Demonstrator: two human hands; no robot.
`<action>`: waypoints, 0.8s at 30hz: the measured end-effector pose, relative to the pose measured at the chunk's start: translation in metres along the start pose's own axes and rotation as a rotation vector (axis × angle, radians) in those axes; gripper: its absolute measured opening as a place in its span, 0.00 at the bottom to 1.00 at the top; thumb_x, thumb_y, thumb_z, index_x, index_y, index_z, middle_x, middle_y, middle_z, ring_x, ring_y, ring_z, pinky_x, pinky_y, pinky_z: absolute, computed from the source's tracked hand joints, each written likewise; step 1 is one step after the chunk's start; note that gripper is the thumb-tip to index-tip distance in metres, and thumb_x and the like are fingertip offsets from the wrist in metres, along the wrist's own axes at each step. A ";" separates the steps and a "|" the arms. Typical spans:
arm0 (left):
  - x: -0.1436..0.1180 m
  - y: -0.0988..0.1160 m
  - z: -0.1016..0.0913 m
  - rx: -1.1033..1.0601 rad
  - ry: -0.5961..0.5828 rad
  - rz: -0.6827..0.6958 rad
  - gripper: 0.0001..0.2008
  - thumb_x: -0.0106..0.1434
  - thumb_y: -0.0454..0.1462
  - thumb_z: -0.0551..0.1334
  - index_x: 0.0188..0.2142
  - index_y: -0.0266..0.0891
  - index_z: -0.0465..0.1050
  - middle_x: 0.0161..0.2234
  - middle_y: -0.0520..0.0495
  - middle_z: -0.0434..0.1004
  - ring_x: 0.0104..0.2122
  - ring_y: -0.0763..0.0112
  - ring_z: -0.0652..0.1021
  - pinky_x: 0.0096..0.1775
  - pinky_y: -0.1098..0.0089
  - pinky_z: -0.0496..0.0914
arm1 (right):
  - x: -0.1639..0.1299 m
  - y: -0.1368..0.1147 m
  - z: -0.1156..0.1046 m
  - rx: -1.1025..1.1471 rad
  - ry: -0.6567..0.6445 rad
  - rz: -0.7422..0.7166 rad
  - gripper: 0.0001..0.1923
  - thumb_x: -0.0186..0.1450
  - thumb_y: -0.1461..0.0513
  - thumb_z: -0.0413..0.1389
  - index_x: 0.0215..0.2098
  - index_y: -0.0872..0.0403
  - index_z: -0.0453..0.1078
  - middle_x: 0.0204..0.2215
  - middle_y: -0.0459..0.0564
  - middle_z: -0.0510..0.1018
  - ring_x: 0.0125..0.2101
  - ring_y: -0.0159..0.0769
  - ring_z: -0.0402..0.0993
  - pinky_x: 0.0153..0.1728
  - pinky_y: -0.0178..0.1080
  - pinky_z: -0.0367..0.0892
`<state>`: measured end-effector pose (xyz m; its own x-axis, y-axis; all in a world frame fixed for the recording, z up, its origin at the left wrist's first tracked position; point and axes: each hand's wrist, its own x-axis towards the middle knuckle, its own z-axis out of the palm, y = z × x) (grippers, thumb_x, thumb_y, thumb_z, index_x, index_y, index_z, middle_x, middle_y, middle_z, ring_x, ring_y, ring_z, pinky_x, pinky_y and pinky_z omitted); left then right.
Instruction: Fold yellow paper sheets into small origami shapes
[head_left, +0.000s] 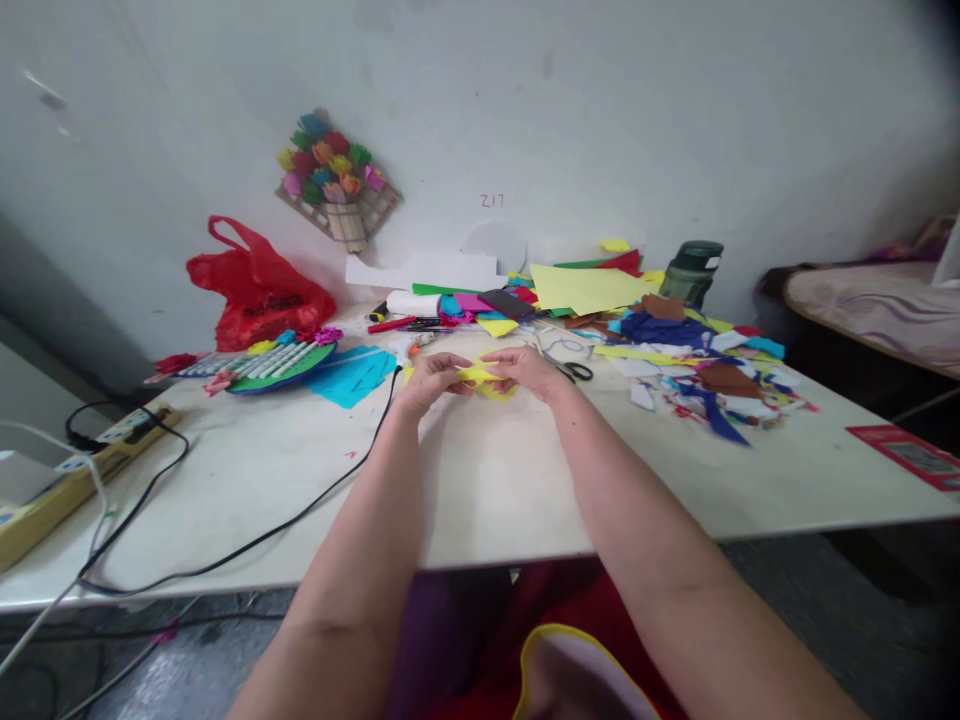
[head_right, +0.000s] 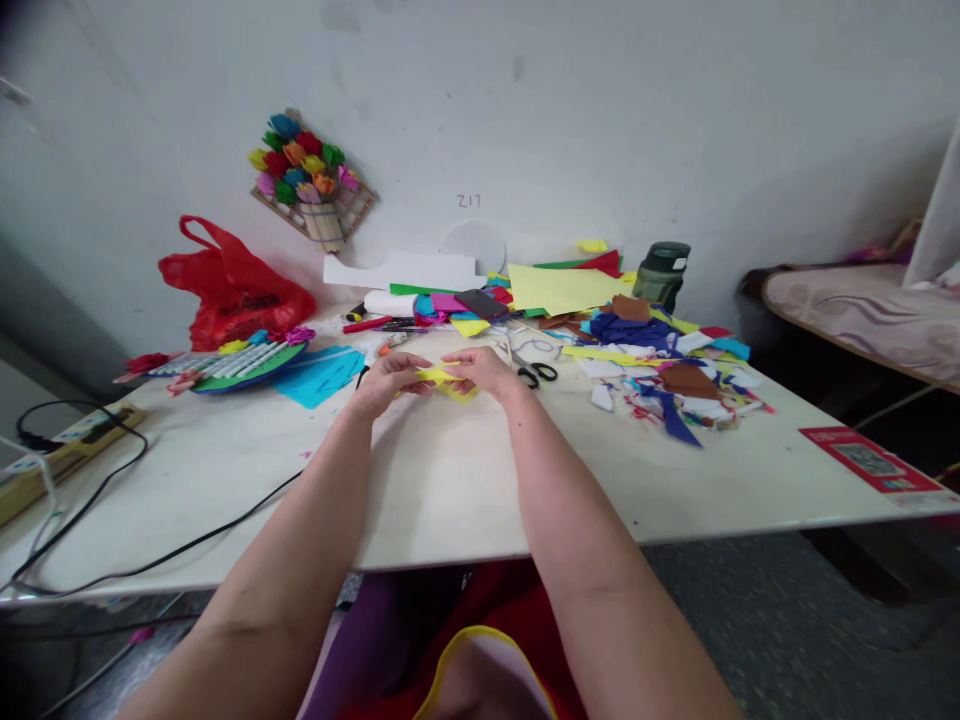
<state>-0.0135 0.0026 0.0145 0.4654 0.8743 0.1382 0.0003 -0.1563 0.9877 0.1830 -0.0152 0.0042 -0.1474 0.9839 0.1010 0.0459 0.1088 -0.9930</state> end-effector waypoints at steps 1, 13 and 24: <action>0.000 0.000 0.001 0.018 0.000 -0.002 0.12 0.47 0.32 0.62 0.34 0.32 0.72 0.25 0.43 0.78 0.23 0.67 0.78 0.31 0.68 0.73 | -0.001 -0.001 0.000 -0.019 -0.013 0.014 0.17 0.50 0.55 0.64 0.33 0.58 0.75 0.21 0.50 0.78 0.18 0.30 0.71 0.18 0.31 0.66; 0.002 -0.003 0.002 0.015 -0.046 -0.034 0.14 0.48 0.32 0.63 0.37 0.33 0.72 0.23 0.44 0.77 0.23 0.66 0.78 0.30 0.68 0.73 | -0.004 -0.004 0.008 -0.260 -0.088 0.047 0.17 0.51 0.53 0.62 0.17 0.57 0.65 0.09 0.41 0.65 0.10 0.21 0.51 0.12 0.29 0.45; -0.001 -0.004 -0.015 -0.260 -0.037 -0.071 0.16 0.50 0.33 0.63 0.41 0.33 0.68 0.27 0.43 0.79 0.25 0.67 0.79 0.33 0.69 0.73 | -0.005 -0.003 0.005 -0.227 -0.016 0.027 0.17 0.51 0.53 0.61 0.18 0.55 0.63 0.07 0.39 0.60 0.09 0.21 0.49 0.12 0.29 0.41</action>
<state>-0.0274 0.0099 0.0114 0.5039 0.8609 0.0701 -0.1908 0.0318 0.9811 0.1785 -0.0210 0.0062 -0.1591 0.9846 0.0721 0.2710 0.1137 -0.9558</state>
